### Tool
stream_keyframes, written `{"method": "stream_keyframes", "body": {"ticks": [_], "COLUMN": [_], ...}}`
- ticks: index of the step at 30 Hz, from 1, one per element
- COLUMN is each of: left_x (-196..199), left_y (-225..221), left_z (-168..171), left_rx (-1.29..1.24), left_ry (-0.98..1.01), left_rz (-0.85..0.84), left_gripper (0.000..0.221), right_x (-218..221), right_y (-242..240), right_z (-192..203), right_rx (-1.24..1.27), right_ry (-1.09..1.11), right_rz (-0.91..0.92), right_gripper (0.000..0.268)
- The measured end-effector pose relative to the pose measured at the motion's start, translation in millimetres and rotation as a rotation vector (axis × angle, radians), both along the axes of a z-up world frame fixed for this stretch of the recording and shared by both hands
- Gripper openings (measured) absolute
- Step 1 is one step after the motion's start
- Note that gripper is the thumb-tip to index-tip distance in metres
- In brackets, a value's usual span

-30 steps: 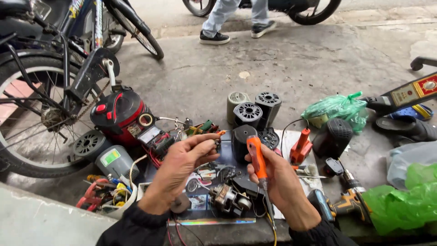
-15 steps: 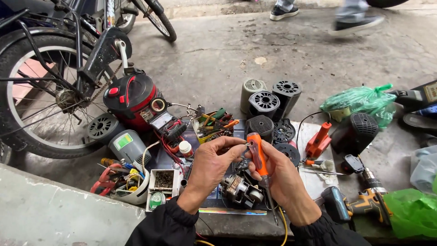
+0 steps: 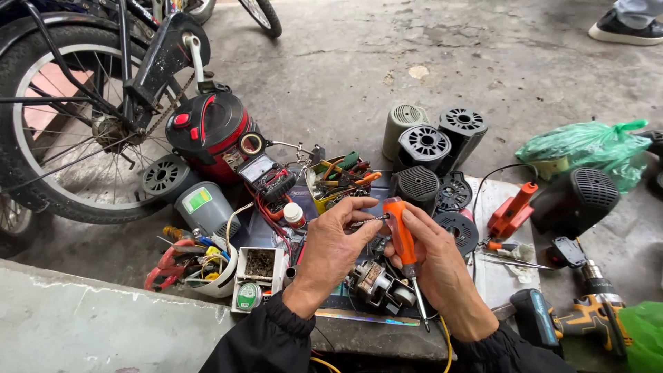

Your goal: Disassembling an electric motor component using a power drill and a screwdriver on a repair bench.

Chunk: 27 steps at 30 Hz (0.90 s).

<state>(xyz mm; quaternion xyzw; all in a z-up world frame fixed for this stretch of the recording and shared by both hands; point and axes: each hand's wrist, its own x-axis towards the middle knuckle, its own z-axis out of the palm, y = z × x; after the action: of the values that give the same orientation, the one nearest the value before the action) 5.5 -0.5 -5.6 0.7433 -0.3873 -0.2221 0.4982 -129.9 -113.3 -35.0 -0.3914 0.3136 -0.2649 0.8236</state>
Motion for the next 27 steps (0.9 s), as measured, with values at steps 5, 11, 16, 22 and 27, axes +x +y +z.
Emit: {"method": "stream_keyframes", "body": {"ticks": [5, 11, 16, 22, 27], "left_x": [4.8, 5.7, 2.6, 7.4, 7.2], "left_y": [2.5, 2.4, 4.2, 5.3, 7.7], "left_z": [-6.8, -13.6, 8.3, -4.5, -20.8], "left_rx": [-0.039, -0.109, 0.087, 0.063, -0.133], "left_ry": [-0.065, -0.151, 0.084, 0.158, 0.156], "left_rz": [-0.032, -0.052, -0.012, -0.046, -0.061], "left_gripper": [0.036, 0.034, 0.031, 0.031, 0.052], "right_x": [3.2, 4.7, 5.4, 7.6, 4.9], "right_y": [-0.2, -0.6, 11.5, 12.7, 4.6], "right_z": [-3.9, -14.9, -1.8, -11.7, -22.8], "right_rx": [-0.03, -0.111, -0.223, -0.252, -0.286], "right_ry": [0.04, 0.055, 0.124, 0.095, -0.013], "right_rz": [-0.004, -0.002, 0.019, 0.041, -0.041], "right_gripper": [0.053, 0.051, 0.052, 0.048, 0.051]}}
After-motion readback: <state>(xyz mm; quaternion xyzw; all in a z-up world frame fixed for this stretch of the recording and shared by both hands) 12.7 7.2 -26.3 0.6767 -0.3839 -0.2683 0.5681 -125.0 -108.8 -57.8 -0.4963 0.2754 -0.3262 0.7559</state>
